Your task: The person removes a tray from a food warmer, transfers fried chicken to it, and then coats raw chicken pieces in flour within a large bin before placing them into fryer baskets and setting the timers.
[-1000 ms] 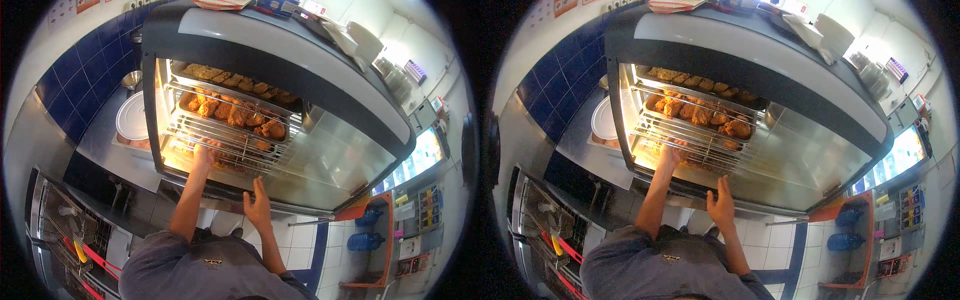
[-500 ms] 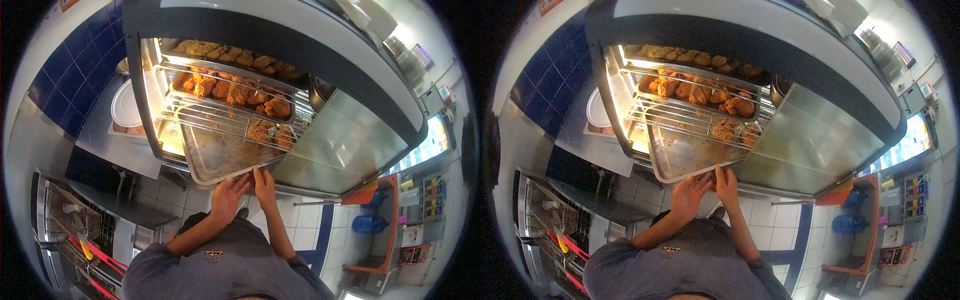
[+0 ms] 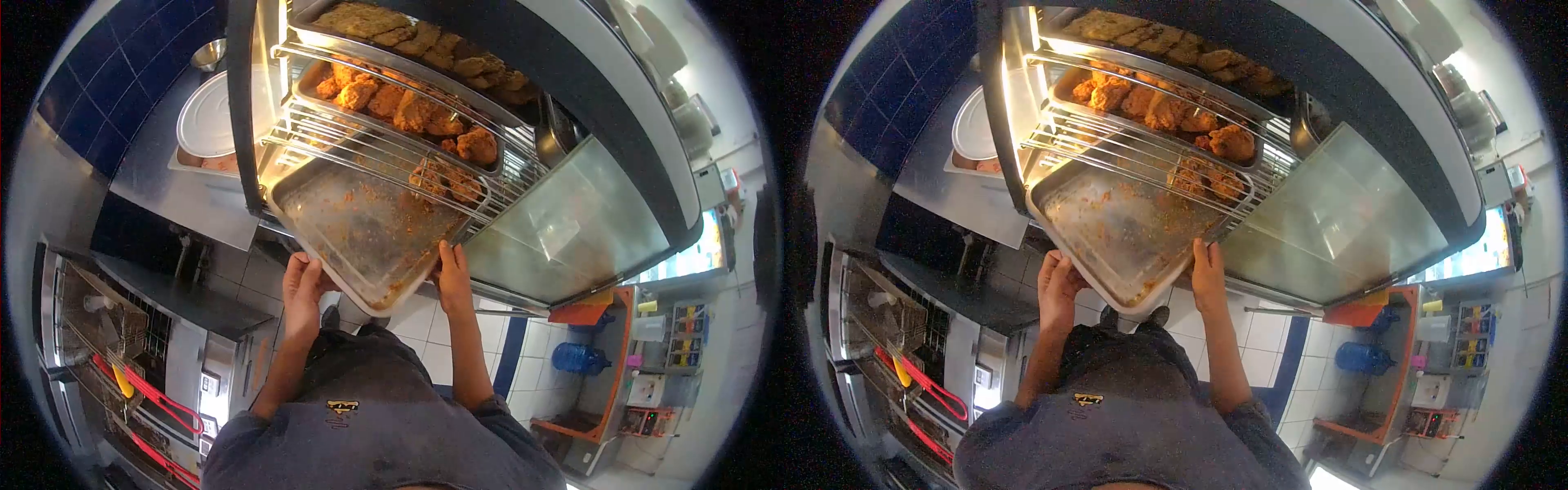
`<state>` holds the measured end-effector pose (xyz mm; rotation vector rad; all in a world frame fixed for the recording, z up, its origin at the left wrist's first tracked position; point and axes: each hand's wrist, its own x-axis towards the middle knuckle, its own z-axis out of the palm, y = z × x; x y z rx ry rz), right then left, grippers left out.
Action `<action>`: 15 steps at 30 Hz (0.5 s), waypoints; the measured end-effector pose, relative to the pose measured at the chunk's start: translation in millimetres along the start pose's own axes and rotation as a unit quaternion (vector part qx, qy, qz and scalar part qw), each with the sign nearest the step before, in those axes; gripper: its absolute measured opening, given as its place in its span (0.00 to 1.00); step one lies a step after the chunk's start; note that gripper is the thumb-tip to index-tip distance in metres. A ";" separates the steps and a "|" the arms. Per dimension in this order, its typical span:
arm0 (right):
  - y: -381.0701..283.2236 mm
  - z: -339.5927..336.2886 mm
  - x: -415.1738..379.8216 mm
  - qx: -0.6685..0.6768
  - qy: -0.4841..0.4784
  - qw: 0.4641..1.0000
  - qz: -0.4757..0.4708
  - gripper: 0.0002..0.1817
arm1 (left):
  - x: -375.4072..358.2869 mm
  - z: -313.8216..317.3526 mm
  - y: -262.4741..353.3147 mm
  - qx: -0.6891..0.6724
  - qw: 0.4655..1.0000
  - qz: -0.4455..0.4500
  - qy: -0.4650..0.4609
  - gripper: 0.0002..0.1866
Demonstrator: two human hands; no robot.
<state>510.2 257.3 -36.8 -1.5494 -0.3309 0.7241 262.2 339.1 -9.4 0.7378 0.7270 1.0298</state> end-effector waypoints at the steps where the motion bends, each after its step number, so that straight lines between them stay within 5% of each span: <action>1: 4.2 -9.8 3.8 -0.028 -0.028 0.999 0.027 0.22 | -2.6 1.2 3.5 -0.014 1.000 -0.005 -0.007 0.07; 4: 13.6 -8.9 4.3 -0.061 0.034 0.997 0.024 0.21 | -22.9 5.1 13.1 0.032 0.999 -0.016 -0.008 0.10; 11: -16.3 -16.2 -22.4 0.021 -0.056 0.997 0.055 0.19 | -77.7 -2.3 10.7 0.019 0.991 -0.128 -0.027 0.13; 15: -19.6 -14.8 -25.8 0.031 -0.023 0.996 0.075 0.18 | -85.1 -5.2 14.7 0.009 0.990 -0.138 -0.027 0.08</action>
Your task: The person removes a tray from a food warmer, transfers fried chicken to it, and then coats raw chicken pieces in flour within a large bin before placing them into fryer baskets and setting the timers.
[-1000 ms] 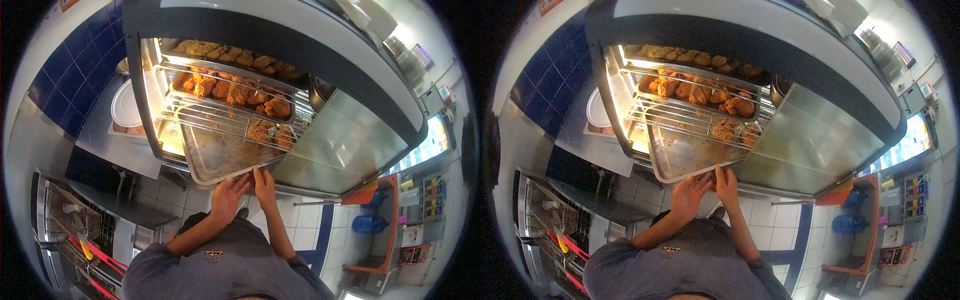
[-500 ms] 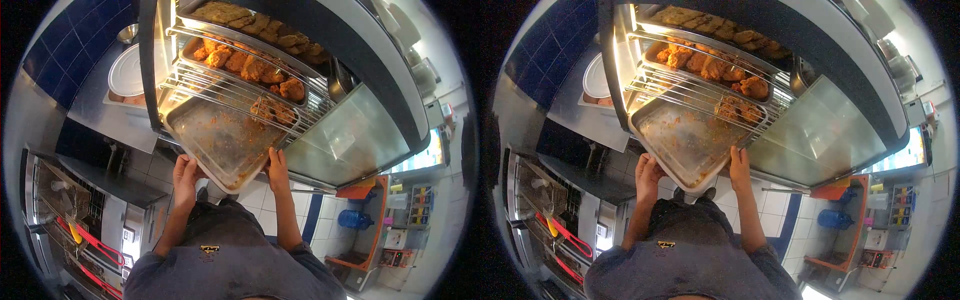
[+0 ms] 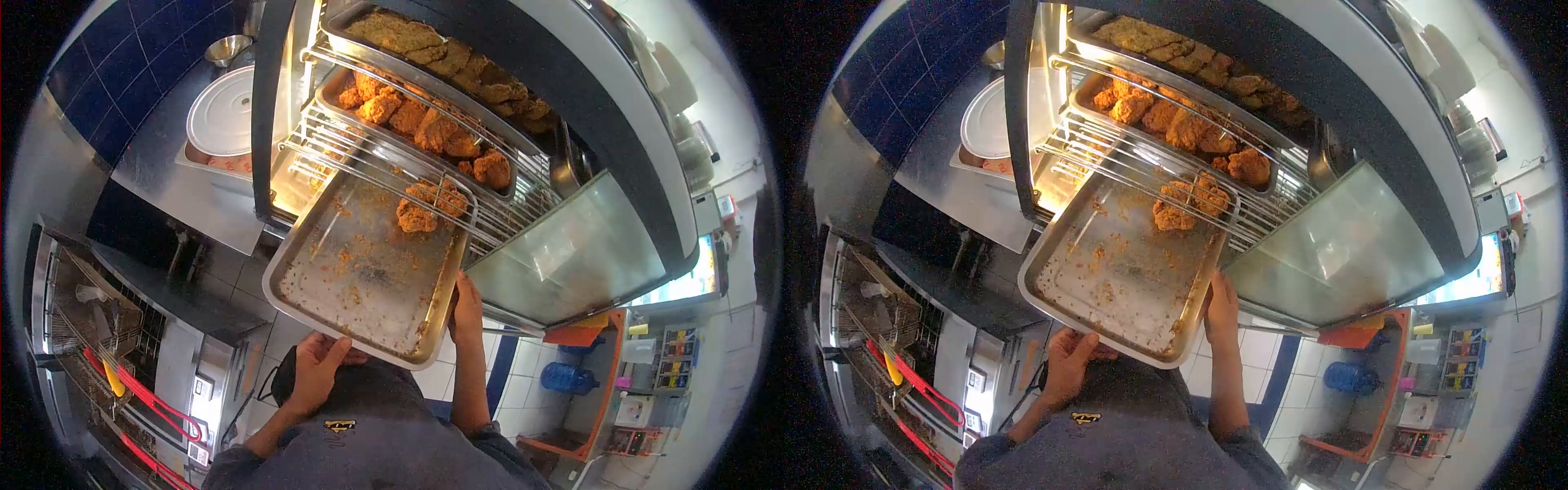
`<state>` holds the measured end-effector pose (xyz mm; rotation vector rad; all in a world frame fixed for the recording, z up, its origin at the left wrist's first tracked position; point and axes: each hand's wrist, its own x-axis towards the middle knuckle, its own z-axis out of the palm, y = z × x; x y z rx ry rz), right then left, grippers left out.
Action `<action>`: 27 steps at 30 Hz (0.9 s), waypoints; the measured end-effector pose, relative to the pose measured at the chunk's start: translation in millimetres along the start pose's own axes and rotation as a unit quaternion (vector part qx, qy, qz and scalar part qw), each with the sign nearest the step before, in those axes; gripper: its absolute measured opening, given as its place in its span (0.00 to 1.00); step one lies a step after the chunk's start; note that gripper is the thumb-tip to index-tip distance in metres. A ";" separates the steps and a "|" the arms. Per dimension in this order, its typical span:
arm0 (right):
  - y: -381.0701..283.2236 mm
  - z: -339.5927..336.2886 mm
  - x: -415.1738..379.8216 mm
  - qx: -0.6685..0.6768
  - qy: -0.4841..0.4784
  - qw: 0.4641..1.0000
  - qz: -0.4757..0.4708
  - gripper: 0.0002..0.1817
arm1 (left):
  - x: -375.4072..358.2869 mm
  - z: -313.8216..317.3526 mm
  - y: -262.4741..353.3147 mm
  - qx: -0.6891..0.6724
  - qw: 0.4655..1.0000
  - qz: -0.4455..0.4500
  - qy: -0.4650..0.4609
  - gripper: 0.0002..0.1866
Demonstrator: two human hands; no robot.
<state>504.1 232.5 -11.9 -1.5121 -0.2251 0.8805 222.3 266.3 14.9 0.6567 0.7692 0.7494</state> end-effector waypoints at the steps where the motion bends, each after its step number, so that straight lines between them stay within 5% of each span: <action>1: -3.0 1.8 0.5 0.006 -0.004 1.000 -0.002 0.18 | 1.6 -0.6 1.3 0.003 1.000 0.007 -0.005 0.08; 12: -9.5 11.2 -19.0 0.059 -0.046 0.997 0.011 0.14 | 44.7 -1.2 15.3 -0.017 0.996 0.084 0.006 0.08; 18: -2.7 8.6 -31.6 0.003 -0.145 0.989 0.034 0.13 | 93.6 9.7 14.9 -0.015 0.997 0.077 0.024 0.08; 27: 17.0 -0.1 -9.0 -0.022 -0.198 0.978 0.067 0.25 | 158.8 3.7 28.4 0.016 0.995 0.016 -0.094 0.11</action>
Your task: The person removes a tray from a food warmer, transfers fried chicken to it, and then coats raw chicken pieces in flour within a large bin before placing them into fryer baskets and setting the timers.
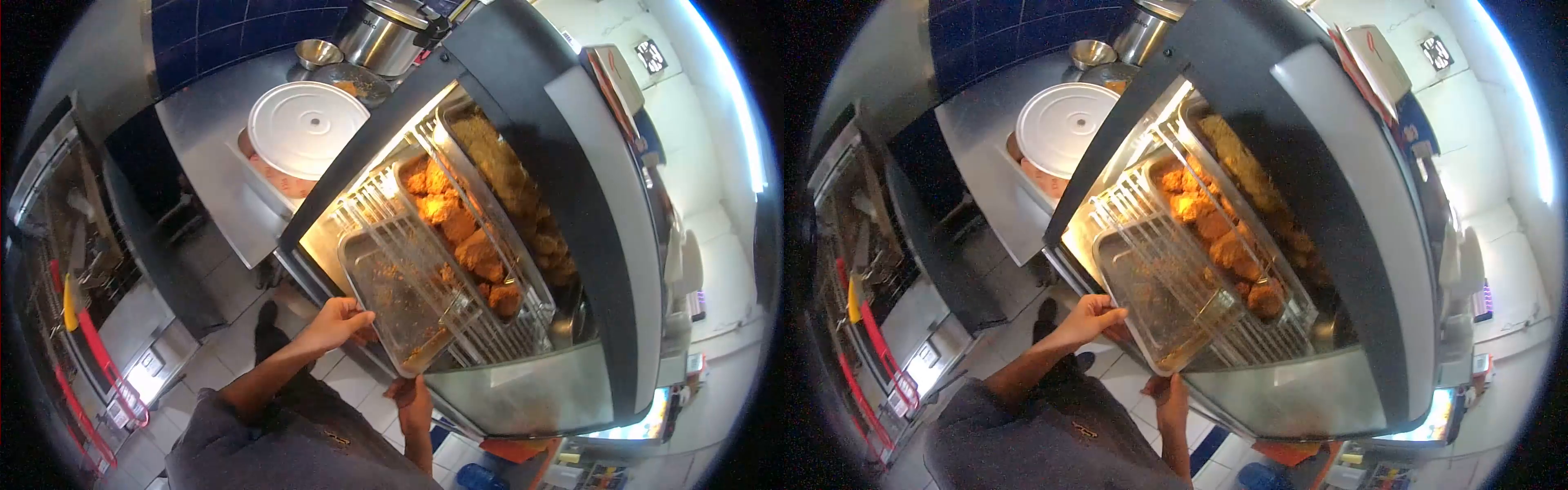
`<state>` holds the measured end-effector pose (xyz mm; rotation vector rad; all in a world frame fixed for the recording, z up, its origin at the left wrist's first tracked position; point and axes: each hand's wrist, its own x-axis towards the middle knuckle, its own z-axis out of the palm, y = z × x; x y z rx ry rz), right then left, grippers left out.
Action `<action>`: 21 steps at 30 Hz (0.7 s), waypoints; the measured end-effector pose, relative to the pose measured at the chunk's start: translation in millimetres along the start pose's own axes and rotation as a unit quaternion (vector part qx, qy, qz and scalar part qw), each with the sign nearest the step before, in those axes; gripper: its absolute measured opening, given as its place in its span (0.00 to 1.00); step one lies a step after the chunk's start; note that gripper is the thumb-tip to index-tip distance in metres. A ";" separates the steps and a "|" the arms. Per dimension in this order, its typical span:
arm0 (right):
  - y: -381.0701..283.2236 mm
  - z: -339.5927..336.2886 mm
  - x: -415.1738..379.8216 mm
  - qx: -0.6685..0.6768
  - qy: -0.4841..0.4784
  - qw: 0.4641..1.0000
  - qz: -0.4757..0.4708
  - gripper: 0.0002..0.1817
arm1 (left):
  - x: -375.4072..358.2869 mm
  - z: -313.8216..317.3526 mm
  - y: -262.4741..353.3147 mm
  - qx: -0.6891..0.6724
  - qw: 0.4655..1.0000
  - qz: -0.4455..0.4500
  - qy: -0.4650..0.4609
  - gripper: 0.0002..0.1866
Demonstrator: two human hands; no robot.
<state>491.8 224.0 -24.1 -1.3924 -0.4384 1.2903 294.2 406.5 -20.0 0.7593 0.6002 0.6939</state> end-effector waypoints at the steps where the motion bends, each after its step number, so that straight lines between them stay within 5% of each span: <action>1: -0.3 5.8 -1.4 -0.001 0.021 0.999 0.029 0.30 | 7.3 -12.3 5.2 0.037 0.997 -0.043 -0.049 0.15; 2: -3.7 15.2 -2.4 -0.007 0.027 0.999 0.037 0.35 | 14.8 -19.7 11.8 0.033 0.994 -0.068 -0.083 0.16; 7: 26.1 -42.0 7.2 -0.077 -0.026 0.977 0.198 0.29 | 40.9 -43.4 25.4 0.036 0.958 -0.143 -0.247 0.24; 8: 55.6 -68.0 11.9 -0.262 0.044 0.928 0.260 0.25 | 45.2 -45.8 23.3 0.038 0.950 -0.148 -0.272 0.25; 11: 73.8 -109.4 -7.1 -0.527 -0.087 0.826 0.182 0.20 | 63.4 -52.4 10.7 0.042 0.915 -0.162 -0.366 0.27; 21: 22.3 6.4 51.5 -0.494 0.044 0.816 0.298 0.21 | 77.6 -48.9 7.3 -0.022 0.897 -0.217 -0.384 0.29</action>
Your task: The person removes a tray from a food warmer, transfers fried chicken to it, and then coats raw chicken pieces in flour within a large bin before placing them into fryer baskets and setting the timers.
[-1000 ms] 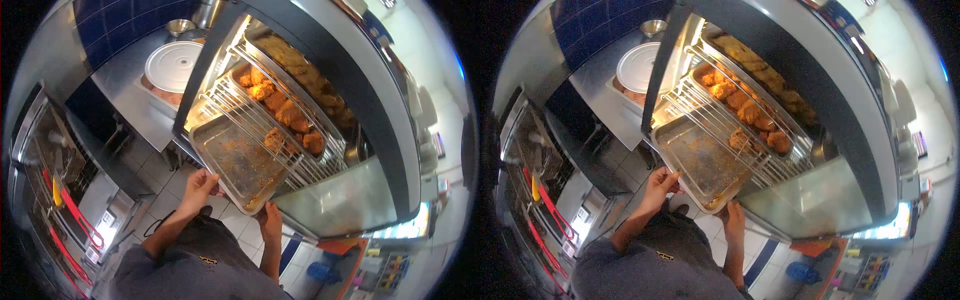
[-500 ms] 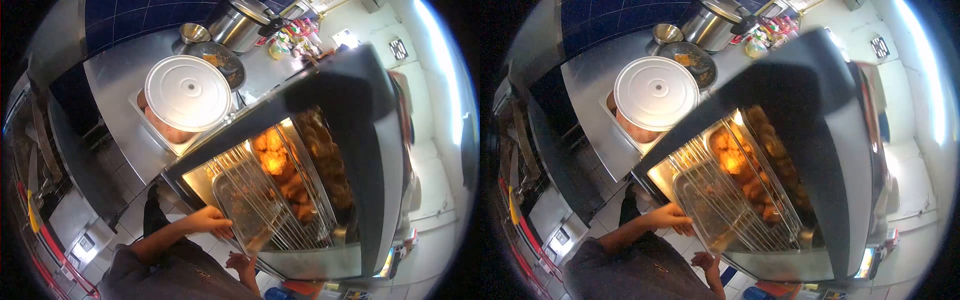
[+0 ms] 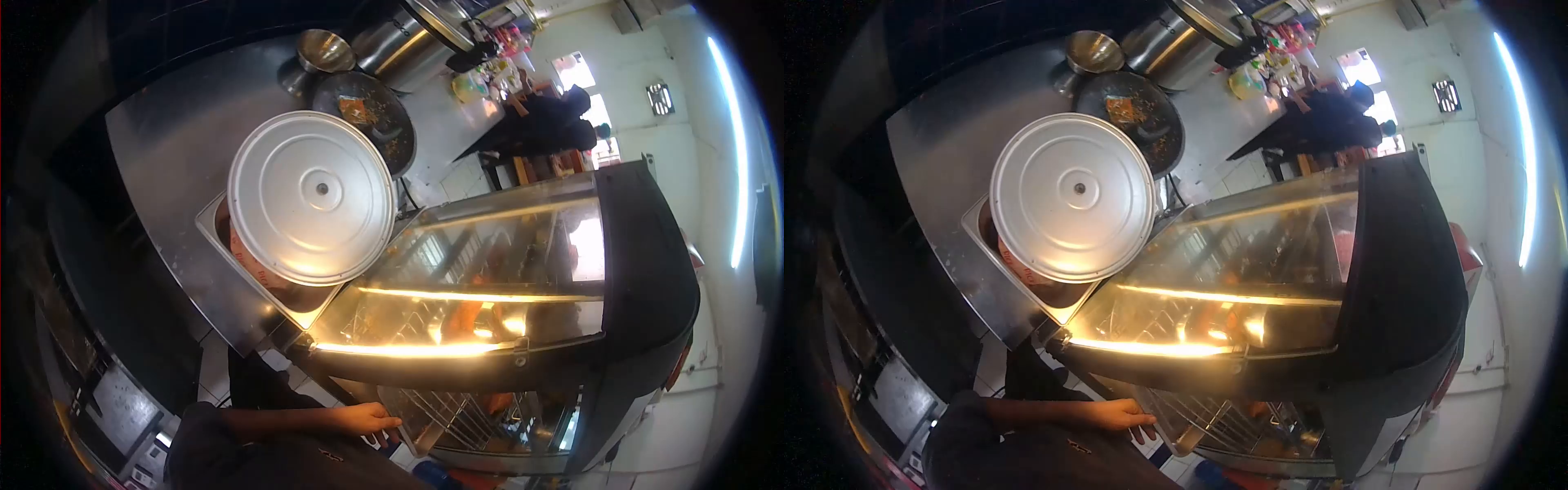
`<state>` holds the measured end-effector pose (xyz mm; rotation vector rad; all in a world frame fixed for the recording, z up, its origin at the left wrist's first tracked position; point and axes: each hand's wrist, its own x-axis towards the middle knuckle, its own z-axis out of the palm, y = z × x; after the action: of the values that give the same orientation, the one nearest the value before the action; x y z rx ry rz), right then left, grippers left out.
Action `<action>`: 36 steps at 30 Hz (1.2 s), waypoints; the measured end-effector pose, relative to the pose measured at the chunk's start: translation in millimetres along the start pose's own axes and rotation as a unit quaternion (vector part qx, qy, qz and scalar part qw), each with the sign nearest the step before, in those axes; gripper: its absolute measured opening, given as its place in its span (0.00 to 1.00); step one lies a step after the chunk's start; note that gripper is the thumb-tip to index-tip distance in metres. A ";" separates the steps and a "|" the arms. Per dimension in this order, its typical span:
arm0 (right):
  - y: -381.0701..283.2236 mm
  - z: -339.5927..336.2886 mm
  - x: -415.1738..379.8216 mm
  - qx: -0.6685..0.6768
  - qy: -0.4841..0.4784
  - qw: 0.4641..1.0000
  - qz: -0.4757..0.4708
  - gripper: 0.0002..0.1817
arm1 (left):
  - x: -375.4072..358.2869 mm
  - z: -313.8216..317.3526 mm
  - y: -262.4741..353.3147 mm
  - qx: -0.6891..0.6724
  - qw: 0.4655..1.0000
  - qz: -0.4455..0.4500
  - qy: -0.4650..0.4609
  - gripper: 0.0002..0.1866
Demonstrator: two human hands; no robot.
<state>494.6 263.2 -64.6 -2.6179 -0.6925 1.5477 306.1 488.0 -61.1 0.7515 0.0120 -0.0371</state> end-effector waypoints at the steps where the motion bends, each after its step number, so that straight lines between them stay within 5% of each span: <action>1: -6.0 1.2 -0.6 0.003 0.001 1.000 0.002 0.21 | -0.8 -0.2 2.7 -0.003 1.000 -0.004 -0.001 0.29; 10: -26.8 12.8 -3.7 0.017 -0.004 1.000 0.014 0.21 | -6.9 -5.2 14.9 -0.029 0.996 -0.073 -0.038 0.31; 36: -50.6 24.1 -6.2 0.016 -0.003 0.999 0.028 0.23 | -12.9 -19.7 27.0 -0.018 0.993 -0.086 -0.074 0.33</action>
<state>453.6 301.6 -59.6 -2.6331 -0.5955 1.5678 294.2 521.5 -56.7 0.7077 -0.0633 -0.2559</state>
